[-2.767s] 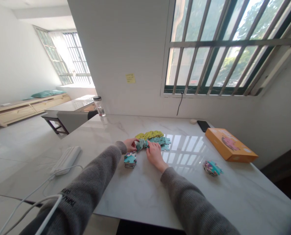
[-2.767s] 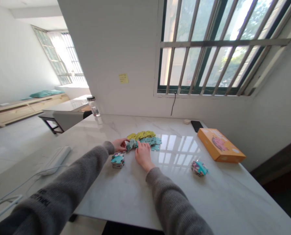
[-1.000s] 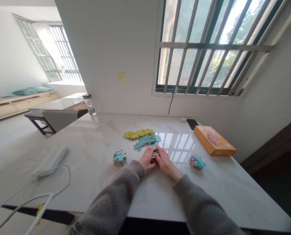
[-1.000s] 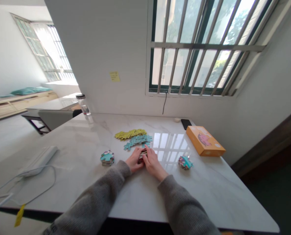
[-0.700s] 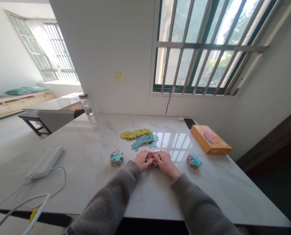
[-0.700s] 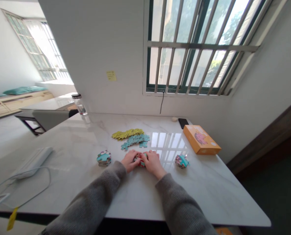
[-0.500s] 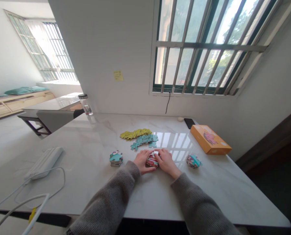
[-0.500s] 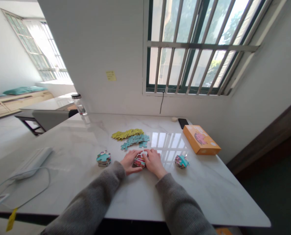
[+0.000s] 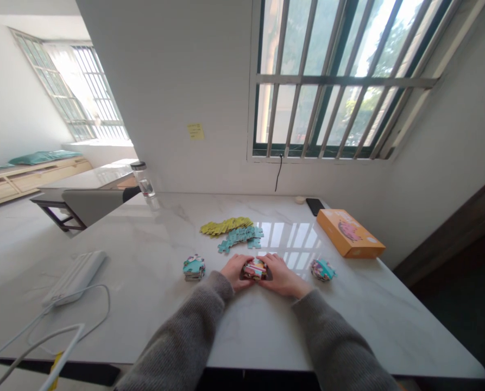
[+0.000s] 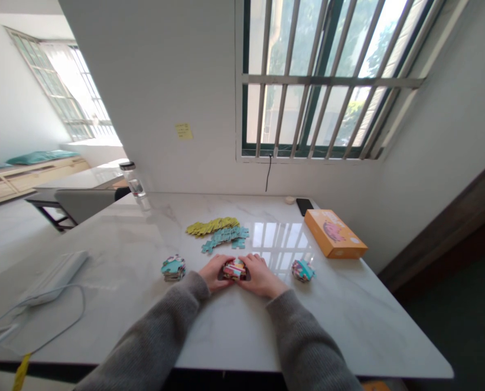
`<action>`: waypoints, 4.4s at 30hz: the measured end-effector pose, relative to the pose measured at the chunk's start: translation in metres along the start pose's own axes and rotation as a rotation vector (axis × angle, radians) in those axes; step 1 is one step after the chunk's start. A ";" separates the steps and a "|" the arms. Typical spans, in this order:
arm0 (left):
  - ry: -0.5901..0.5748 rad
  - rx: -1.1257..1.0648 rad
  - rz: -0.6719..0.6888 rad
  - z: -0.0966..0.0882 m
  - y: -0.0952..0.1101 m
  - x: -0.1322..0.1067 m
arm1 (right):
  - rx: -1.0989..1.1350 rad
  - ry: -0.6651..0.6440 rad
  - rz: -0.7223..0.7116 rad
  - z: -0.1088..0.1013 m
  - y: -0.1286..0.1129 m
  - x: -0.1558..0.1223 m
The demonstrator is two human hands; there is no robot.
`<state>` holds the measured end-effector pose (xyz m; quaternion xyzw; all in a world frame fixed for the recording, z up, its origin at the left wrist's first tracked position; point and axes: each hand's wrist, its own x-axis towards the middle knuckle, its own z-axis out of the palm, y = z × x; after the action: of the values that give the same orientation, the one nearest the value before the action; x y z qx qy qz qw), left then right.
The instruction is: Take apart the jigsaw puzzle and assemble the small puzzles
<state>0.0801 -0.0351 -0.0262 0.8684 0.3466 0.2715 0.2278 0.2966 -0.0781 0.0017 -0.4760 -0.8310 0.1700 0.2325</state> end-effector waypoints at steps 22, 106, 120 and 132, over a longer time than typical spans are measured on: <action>0.026 -0.215 -0.128 -0.002 -0.005 -0.013 | 0.304 -0.072 0.085 -0.021 0.001 0.000; 0.451 -0.035 0.161 -0.016 0.031 -0.011 | 0.478 0.274 0.026 -0.015 -0.039 0.005; 0.263 0.030 0.289 -0.017 0.039 -0.013 | 0.659 0.151 -0.033 0.002 -0.026 0.014; 0.441 0.030 0.205 -0.025 0.033 -0.013 | 0.612 0.340 -0.011 0.004 -0.037 0.013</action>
<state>0.0717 -0.0611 0.0079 0.8221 0.3022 0.4709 0.1050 0.2627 -0.0853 0.0203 -0.4011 -0.6936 0.3284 0.5002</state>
